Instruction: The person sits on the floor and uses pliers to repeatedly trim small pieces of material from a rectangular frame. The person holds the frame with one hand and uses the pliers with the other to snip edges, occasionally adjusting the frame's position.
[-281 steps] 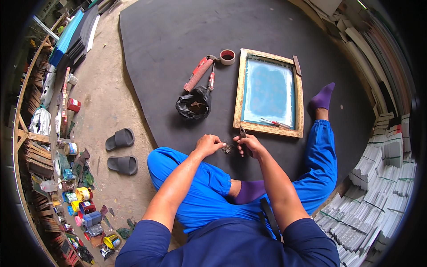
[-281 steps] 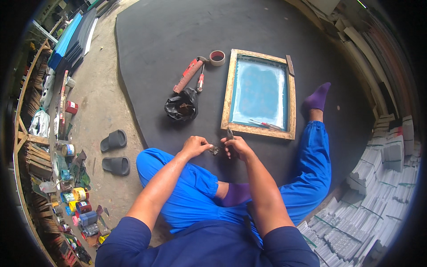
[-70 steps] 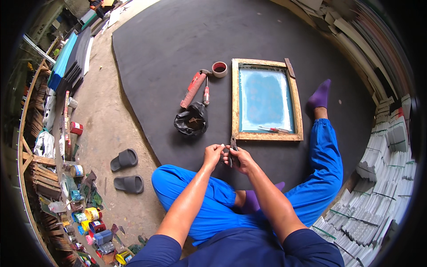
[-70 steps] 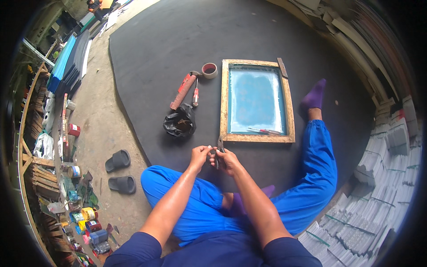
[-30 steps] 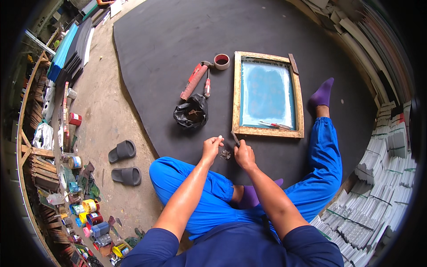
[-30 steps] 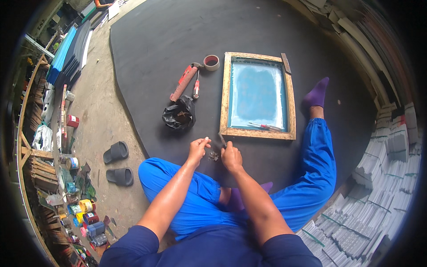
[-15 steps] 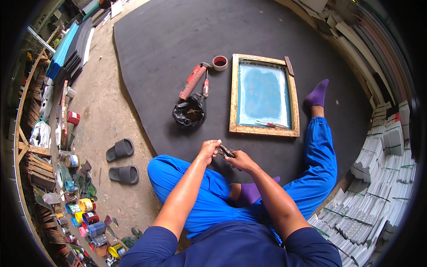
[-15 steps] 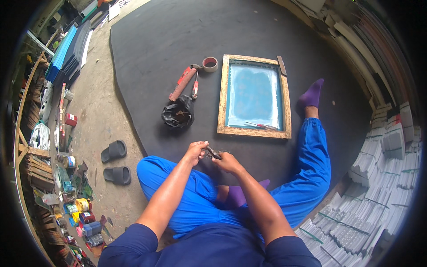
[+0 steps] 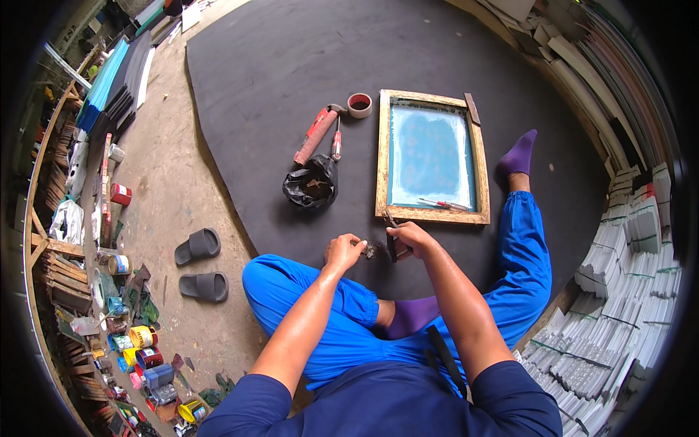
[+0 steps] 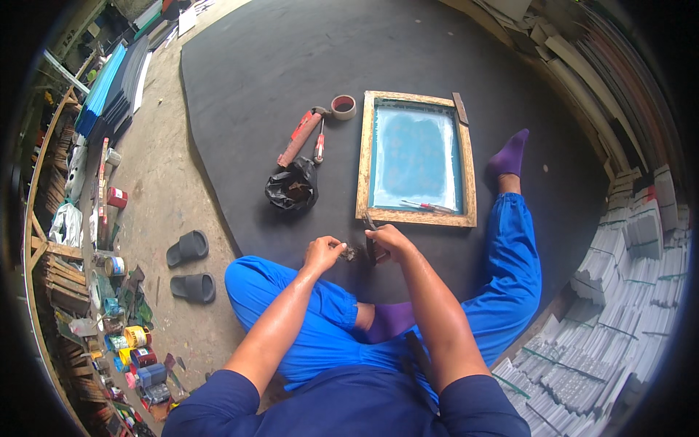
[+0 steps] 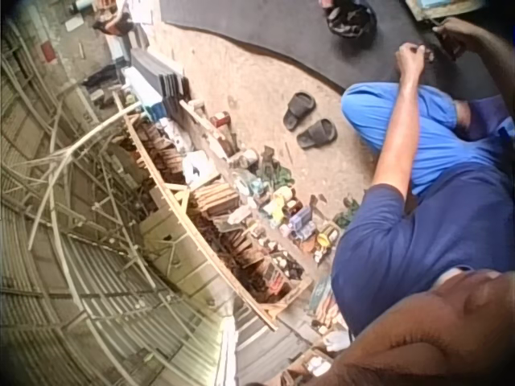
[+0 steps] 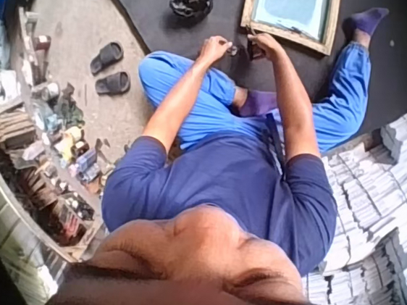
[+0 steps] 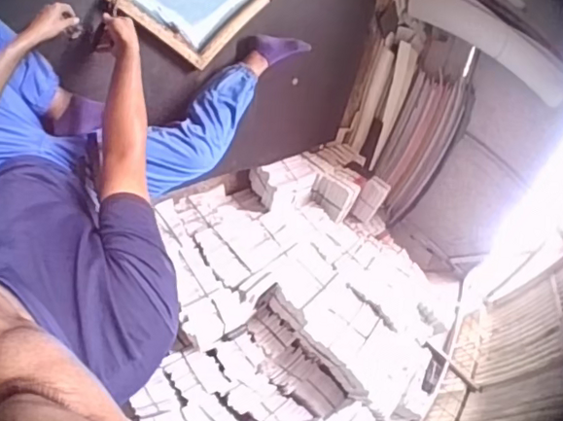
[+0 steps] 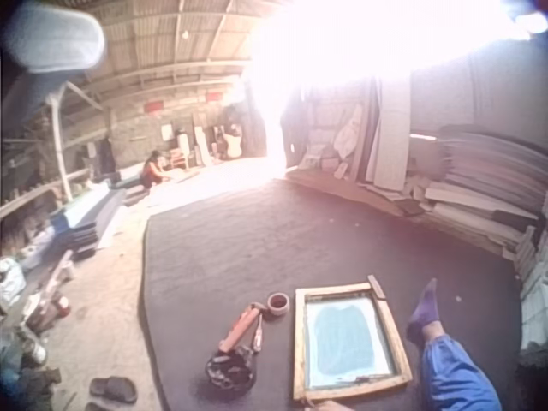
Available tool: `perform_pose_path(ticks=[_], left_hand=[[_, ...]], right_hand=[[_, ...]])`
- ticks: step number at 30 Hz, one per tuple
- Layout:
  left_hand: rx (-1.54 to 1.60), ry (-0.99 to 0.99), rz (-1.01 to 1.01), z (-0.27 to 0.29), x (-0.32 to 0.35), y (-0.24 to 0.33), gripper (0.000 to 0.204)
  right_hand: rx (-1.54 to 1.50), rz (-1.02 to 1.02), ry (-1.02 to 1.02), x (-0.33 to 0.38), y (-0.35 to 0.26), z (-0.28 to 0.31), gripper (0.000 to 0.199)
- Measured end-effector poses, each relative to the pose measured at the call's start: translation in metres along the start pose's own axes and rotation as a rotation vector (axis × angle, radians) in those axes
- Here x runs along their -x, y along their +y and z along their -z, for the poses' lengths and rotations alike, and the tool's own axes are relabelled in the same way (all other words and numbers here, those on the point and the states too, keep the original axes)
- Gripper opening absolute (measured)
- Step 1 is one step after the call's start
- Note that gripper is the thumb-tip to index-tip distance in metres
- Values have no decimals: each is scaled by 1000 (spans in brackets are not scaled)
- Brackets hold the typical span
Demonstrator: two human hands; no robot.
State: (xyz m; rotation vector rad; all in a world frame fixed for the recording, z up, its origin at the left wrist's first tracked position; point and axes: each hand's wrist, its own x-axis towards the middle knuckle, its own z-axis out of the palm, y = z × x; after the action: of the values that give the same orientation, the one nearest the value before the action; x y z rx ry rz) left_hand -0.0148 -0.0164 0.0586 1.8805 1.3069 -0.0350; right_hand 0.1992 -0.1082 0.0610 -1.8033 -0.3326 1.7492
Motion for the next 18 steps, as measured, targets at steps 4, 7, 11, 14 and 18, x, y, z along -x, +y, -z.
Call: perform_pose_path(ticks=[4,7,11,14,18], left_hand=[[9,6,10,-1,-2,-5,33],[32,22,-1,-4,-4,-7,32],[62,26,-15,-7,-8,-4,31],[77,41,-25,-11,-10,-2,31],[97,36,-14,-12,-9,-3,31]], right_hand=[[-27,-126,-62,5,-21,5,39],[-76,-214,-92,7,-34,12,38],[-44,-248,-137,-1,-32,21,33],[-10,-188,-110,-15,-14,19,32],[99,-83,-20,-11,-5,0,32]])
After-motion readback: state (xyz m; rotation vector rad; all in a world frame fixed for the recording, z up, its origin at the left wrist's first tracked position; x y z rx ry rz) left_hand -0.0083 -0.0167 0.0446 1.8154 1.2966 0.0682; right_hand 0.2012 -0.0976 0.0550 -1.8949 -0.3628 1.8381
